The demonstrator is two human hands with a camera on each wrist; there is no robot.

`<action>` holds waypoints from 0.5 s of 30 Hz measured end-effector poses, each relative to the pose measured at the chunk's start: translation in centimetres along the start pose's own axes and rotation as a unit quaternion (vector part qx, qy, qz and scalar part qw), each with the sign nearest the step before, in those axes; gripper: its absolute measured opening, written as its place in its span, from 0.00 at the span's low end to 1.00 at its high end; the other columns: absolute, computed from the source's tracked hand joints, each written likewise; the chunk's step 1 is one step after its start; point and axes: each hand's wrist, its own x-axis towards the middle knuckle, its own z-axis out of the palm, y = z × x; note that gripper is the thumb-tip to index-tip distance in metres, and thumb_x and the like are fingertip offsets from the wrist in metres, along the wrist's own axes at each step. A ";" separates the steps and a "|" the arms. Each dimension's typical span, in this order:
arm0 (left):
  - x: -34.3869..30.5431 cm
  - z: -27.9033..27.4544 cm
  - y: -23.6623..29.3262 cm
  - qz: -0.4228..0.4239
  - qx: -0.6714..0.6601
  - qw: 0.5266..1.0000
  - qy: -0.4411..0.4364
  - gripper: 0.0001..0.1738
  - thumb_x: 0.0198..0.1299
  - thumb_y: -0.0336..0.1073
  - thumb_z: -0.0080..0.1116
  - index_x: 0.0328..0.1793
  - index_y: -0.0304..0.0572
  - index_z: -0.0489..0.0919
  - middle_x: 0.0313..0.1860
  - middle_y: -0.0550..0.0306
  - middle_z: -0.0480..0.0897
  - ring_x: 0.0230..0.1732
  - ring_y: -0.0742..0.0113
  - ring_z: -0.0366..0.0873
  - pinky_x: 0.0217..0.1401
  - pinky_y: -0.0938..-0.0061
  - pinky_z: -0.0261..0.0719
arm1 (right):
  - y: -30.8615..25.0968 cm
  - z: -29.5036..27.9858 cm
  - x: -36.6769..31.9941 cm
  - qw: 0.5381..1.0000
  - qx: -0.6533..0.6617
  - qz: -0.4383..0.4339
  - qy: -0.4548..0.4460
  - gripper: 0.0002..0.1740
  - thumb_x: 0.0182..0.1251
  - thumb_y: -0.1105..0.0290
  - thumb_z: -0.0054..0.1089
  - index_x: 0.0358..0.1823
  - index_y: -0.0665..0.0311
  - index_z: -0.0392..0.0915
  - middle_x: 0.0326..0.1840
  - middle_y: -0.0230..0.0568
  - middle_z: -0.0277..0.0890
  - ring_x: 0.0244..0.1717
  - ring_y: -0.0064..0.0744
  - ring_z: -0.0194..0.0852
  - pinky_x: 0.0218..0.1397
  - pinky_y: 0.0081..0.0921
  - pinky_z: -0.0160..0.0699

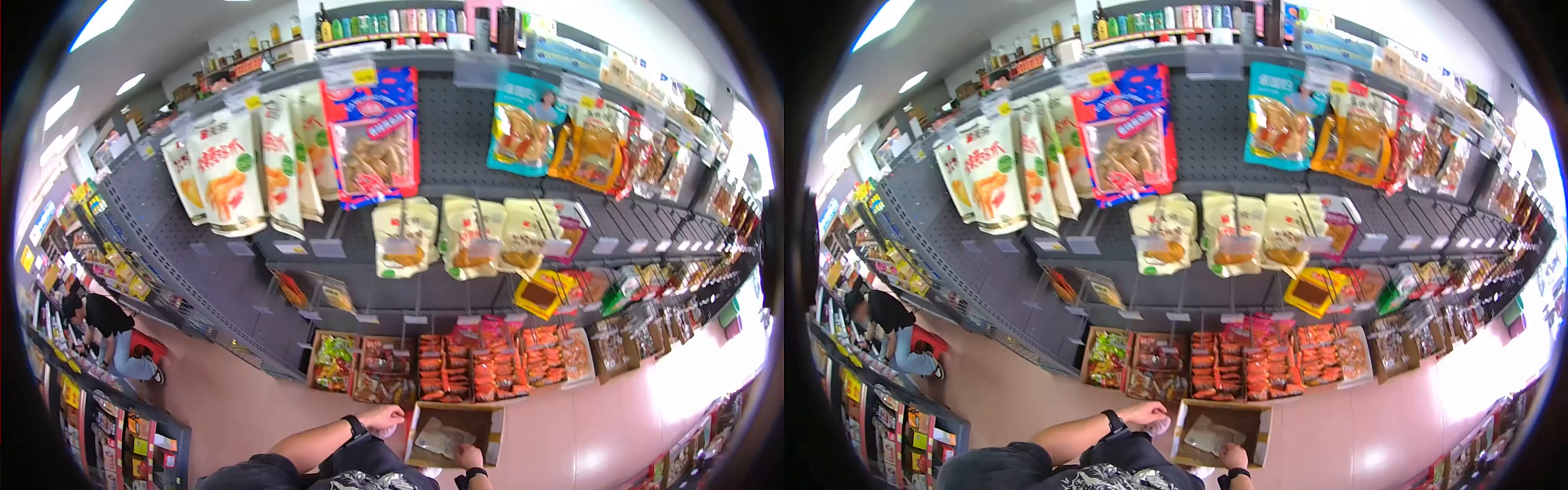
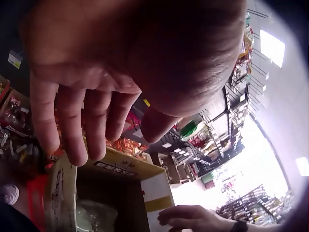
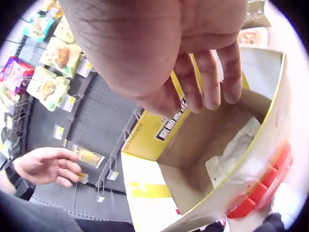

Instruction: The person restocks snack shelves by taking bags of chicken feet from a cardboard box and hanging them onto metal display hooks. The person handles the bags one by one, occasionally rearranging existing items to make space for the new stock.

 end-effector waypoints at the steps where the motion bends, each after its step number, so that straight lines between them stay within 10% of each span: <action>1: -0.4 -0.9 -0.6 0.025 0.027 0.999 0.003 0.22 0.62 0.48 0.56 0.54 0.39 0.78 0.46 0.50 0.84 0.46 0.59 0.82 0.48 0.68 0.79 | 0.1 1.6 0.7 0.999 0.007 0.030 -0.026 0.16 0.52 0.53 0.59 0.39 0.52 0.83 0.36 0.43 0.83 0.39 0.46 0.81 0.45 0.42 0.80; 4: -2.3 -5.1 1.5 0.023 0.069 0.997 -0.032 0.22 0.65 0.46 0.55 0.58 0.40 0.75 0.48 0.50 0.82 0.49 0.62 0.80 0.52 0.69 0.76 | 3.1 9.7 2.2 0.994 -0.009 0.060 -0.089 0.19 0.51 0.51 0.61 0.41 0.52 0.84 0.39 0.40 0.83 0.44 0.43 0.82 0.51 0.38 0.79; 5: -2.4 -6.7 2.1 0.050 0.059 0.997 -0.008 0.21 0.65 0.46 0.55 0.58 0.40 0.76 0.48 0.51 0.83 0.49 0.63 0.80 0.52 0.69 0.77 | -0.9 7.3 0.4 0.994 -0.043 -0.001 -0.102 0.16 0.68 0.64 0.43 0.42 0.62 0.81 0.43 0.49 0.82 0.44 0.44 0.83 0.44 0.42 0.81; 7: -2.6 -10.5 4.2 0.070 -0.001 0.997 0.035 0.19 0.66 0.45 0.55 0.56 0.40 0.76 0.47 0.54 0.83 0.47 0.66 0.81 0.49 0.72 0.77 | -3.7 7.0 -0.5 0.994 -0.050 0.006 -0.095 0.16 0.68 0.66 0.42 0.40 0.62 0.82 0.43 0.49 0.82 0.43 0.43 0.83 0.44 0.41 0.81; 11: -2.3 -18.9 11.7 0.189 -0.084 0.948 0.243 0.19 0.62 0.36 0.59 0.58 0.39 0.74 0.47 0.55 0.82 0.47 0.67 0.80 0.51 0.73 0.78 | -8.8 5.0 -2.7 0.995 0.016 0.081 -0.048 0.14 0.61 0.69 0.49 0.43 0.64 0.81 0.44 0.52 0.81 0.45 0.52 0.79 0.48 0.44 0.78; 15: 2.5 -27.1 17.3 0.272 -0.010 0.822 0.500 0.39 0.57 0.42 0.64 0.70 0.31 0.60 0.57 0.38 0.74 0.57 0.47 0.73 0.59 0.61 0.71 | -10.5 3.1 -2.5 0.983 0.059 0.165 -0.049 0.15 0.59 0.69 0.52 0.45 0.63 0.81 0.46 0.53 0.80 0.49 0.53 0.77 0.51 0.44 0.77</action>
